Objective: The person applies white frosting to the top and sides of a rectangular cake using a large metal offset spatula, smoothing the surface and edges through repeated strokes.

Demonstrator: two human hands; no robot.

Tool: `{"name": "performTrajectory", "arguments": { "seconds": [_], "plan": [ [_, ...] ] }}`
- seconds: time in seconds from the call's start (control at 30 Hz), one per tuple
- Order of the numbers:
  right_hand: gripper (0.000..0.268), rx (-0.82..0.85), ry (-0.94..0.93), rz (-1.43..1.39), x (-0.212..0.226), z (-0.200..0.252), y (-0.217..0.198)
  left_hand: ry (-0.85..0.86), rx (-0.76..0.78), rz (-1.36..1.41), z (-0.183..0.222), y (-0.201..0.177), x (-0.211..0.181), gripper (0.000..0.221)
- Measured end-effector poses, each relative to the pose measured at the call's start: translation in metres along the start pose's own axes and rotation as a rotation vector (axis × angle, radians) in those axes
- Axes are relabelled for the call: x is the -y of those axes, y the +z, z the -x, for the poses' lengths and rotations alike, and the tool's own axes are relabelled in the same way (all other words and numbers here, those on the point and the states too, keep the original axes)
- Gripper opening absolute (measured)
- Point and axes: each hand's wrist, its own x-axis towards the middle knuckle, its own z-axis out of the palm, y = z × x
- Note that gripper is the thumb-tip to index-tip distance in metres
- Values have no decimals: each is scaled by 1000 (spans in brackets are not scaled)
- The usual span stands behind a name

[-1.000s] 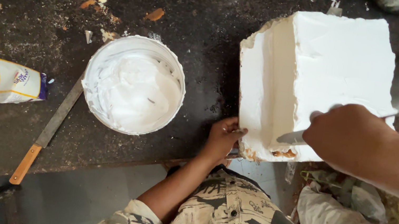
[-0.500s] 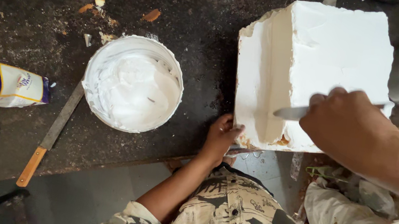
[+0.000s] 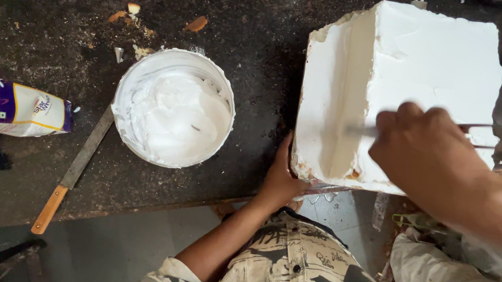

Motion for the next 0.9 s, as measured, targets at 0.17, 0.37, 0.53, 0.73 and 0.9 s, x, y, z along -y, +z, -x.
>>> {"name": "performTrajectory", "arguments": {
  "seconds": [0.17, 0.37, 0.53, 0.73, 0.9],
  "plan": [
    [12, -181, 188, -79, -20, 12, -5, 41, -33, -105, -4, 1, -16, 107],
    [18, -230, 257, -165, -26, 31, 0, 1, -156, -238, -11, -11, 24, 73],
    [31, -334, 422, -339, -23, 46, 11, 25, -354, -214, -22, -28, 95, 46],
    [34, -427, 491, -357, -26, 58, 2, -417, -319, 575, -51, -36, 80, 79],
    [24, -274, 388, -323, -31, 47, -14, -372, 56, 648, -49, -24, 31, 95]
  ]
}}
